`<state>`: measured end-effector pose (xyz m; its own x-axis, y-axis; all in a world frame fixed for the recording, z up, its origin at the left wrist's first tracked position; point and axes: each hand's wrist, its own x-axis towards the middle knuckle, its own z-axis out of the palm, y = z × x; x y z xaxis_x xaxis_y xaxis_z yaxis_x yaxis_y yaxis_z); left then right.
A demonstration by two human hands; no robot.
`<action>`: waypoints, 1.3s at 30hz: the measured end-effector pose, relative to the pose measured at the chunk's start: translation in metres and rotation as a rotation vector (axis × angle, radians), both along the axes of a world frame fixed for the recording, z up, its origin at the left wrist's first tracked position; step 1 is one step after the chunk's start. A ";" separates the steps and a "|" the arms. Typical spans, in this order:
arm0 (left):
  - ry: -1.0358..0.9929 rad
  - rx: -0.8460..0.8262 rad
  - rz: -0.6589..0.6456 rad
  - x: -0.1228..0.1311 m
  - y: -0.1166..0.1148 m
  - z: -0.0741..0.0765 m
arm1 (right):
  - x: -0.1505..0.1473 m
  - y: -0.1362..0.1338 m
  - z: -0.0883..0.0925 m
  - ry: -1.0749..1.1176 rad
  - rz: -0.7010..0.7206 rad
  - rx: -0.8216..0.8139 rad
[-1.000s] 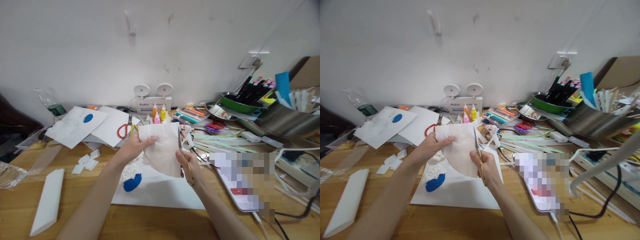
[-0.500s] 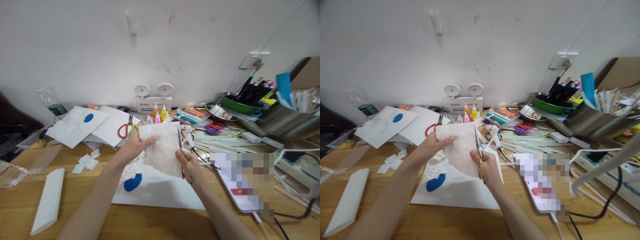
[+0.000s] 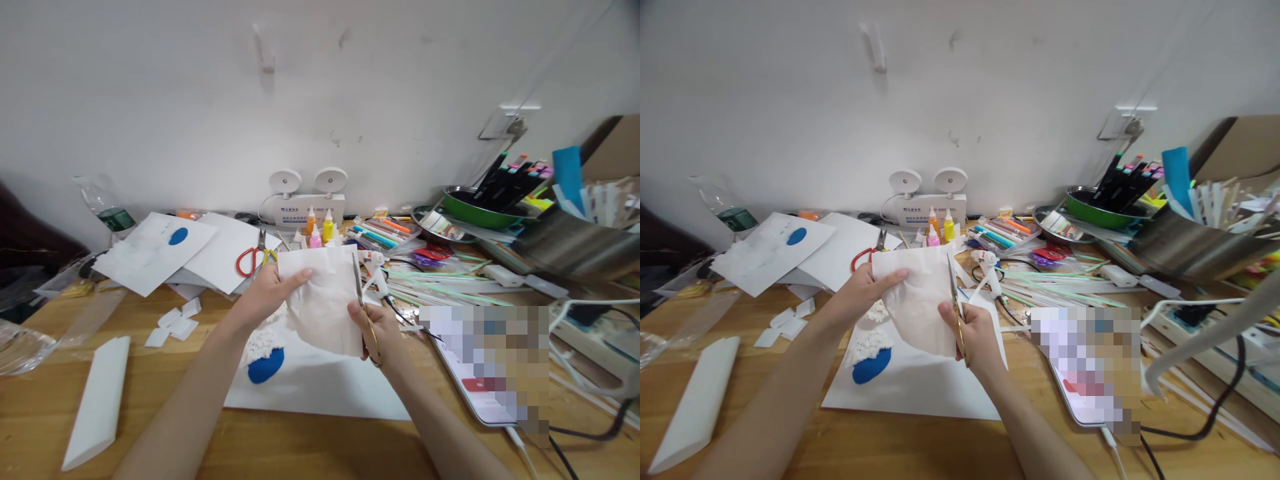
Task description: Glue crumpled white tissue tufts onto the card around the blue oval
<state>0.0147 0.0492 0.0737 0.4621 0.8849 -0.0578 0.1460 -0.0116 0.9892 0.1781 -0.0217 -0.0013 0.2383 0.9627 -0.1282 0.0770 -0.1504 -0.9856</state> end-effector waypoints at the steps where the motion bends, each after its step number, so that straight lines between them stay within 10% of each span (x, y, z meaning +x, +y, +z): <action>1: 0.000 0.005 0.004 0.000 0.000 0.000 | 0.000 0.000 0.000 -0.002 -0.001 -0.002; 39: 0.048 -0.062 -0.101 -0.001 0.000 -0.003 | 0.001 -0.002 0.002 0.007 -0.007 0.037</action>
<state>0.0136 0.0494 0.0711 0.5440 0.8282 -0.1348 0.1944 0.0319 0.9804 0.1791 -0.0240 0.0006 0.2447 0.9650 -0.0943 0.0691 -0.1144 -0.9910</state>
